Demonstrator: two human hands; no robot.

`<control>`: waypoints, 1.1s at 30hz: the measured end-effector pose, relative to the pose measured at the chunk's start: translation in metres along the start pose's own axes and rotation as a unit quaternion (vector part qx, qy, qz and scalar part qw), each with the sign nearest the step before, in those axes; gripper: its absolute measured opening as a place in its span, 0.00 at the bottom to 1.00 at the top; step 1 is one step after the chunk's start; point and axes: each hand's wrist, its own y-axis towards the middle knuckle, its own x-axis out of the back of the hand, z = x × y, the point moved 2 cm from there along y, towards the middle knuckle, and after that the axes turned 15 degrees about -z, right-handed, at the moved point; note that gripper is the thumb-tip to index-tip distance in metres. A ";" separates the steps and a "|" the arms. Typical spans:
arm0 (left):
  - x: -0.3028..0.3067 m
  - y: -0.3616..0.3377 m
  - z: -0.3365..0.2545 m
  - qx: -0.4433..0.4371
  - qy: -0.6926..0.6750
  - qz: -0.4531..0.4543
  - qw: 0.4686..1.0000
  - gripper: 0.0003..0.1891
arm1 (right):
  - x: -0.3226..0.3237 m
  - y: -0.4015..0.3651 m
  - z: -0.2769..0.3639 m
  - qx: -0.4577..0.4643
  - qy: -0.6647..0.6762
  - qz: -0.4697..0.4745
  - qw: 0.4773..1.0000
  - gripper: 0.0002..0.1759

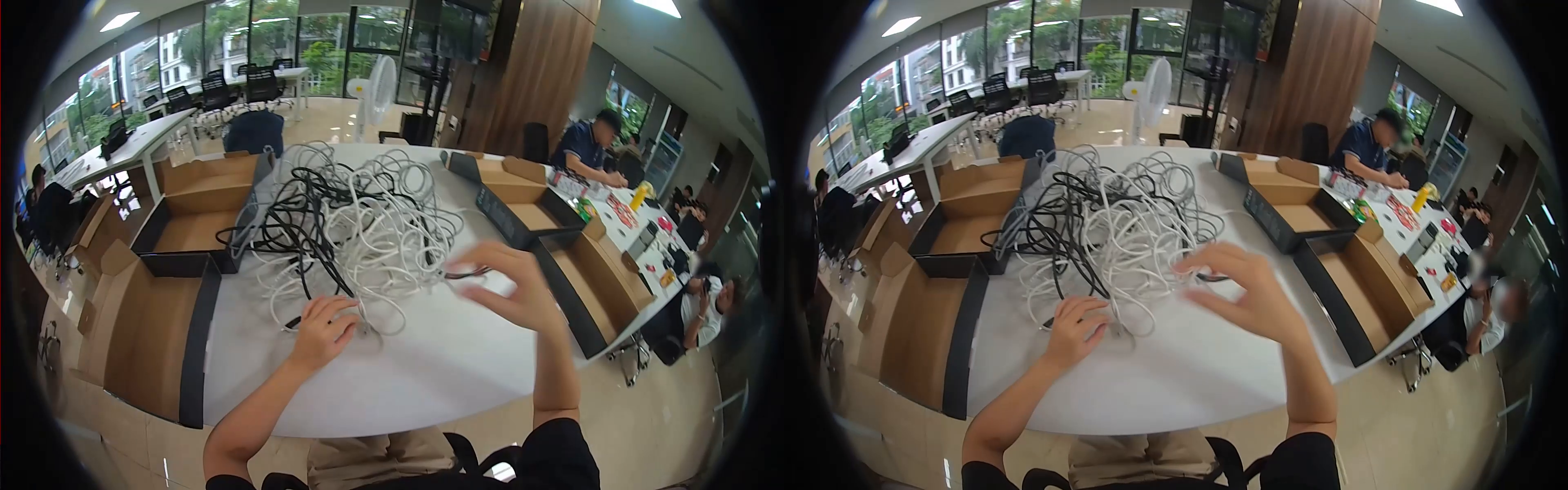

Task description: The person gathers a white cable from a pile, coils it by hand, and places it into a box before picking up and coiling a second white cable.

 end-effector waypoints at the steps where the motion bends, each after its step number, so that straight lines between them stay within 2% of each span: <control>1: -0.002 -0.005 0.004 0.014 0.003 0.012 1.000 0.08 | -0.024 0.002 -0.037 0.043 -0.097 -0.070 0.992 0.16; 2: -0.001 -0.004 0.003 0.009 0.020 0.016 1.000 0.08 | -0.045 0.001 -0.073 0.084 -0.191 -0.140 0.968 0.19; 4: 0.000 -0.001 0.001 -0.001 0.054 0.022 0.998 0.08 | -0.080 -0.016 -0.118 0.049 -0.207 -0.174 0.962 0.23; 5: -0.005 -0.005 0.006 0.022 0.046 0.030 0.998 0.09 | -0.092 -0.025 -0.133 0.031 -0.216 -0.189 0.958 0.25; 8: -0.003 0.002 0.003 0.046 0.076 0.055 0.995 0.09 | -0.108 -0.050 -0.163 0.033 -0.174 -0.127 0.976 0.31; 9: -0.003 0.002 0.003 0.045 0.067 0.051 0.995 0.10 | -0.108 -0.050 -0.155 0.010 -0.162 -0.129 0.978 0.35; 12: -0.002 0.002 0.008 0.045 0.035 0.028 0.998 0.11 | -0.120 -0.050 -0.144 0.003 -0.143 -0.093 0.985 0.37; 13: -0.002 0.000 0.010 0.050 0.024 0.014 0.998 0.11 | -0.127 -0.053 -0.140 -0.009 -0.147 -0.041 0.988 0.40; 16: -0.004 -0.005 0.013 0.062 -0.004 -0.026 0.998 0.11 | -0.139 -0.059 -0.125 0.029 -0.214 0.036 0.976 0.46; 20: -0.004 -0.009 0.013 0.078 -0.056 -0.042 0.994 0.12 | -0.139 -0.058 -0.119 0.084 -0.179 0.070 0.978 0.46; 23: -0.004 -0.005 0.009 0.089 -0.060 -0.053 0.993 0.07 | -0.134 -0.057 -0.113 0.125 -0.190 0.043 0.973 0.42; 26: -0.004 -0.007 0.011 0.076 -0.052 -0.018 0.996 0.07 | -0.134 -0.059 -0.122 0.078 -0.049 -0.055 0.994 0.41; 27: -0.003 -0.008 0.011 0.080 -0.059 -0.016 0.995 0.06 | -0.133 -0.058 -0.123 0.092 -0.051 -0.121 0.987 0.41; 29: -0.003 -0.006 0.011 0.089 -0.072 -0.014 0.993 0.05 | -0.131 -0.058 -0.126 0.040 -0.050 -0.164 0.984 0.42; 31: 0.002 0.001 0.008 0.044 -0.047 -0.016 0.998 0.04 | -0.126 -0.060 -0.130 -0.003 -0.053 -0.206 0.977 0.40; 33: 0.008 0.006 0.004 0.021 -0.032 -0.019 0.999 0.03 | -0.114 -0.057 -0.135 -0.007 -0.129 -0.164 0.978 0.39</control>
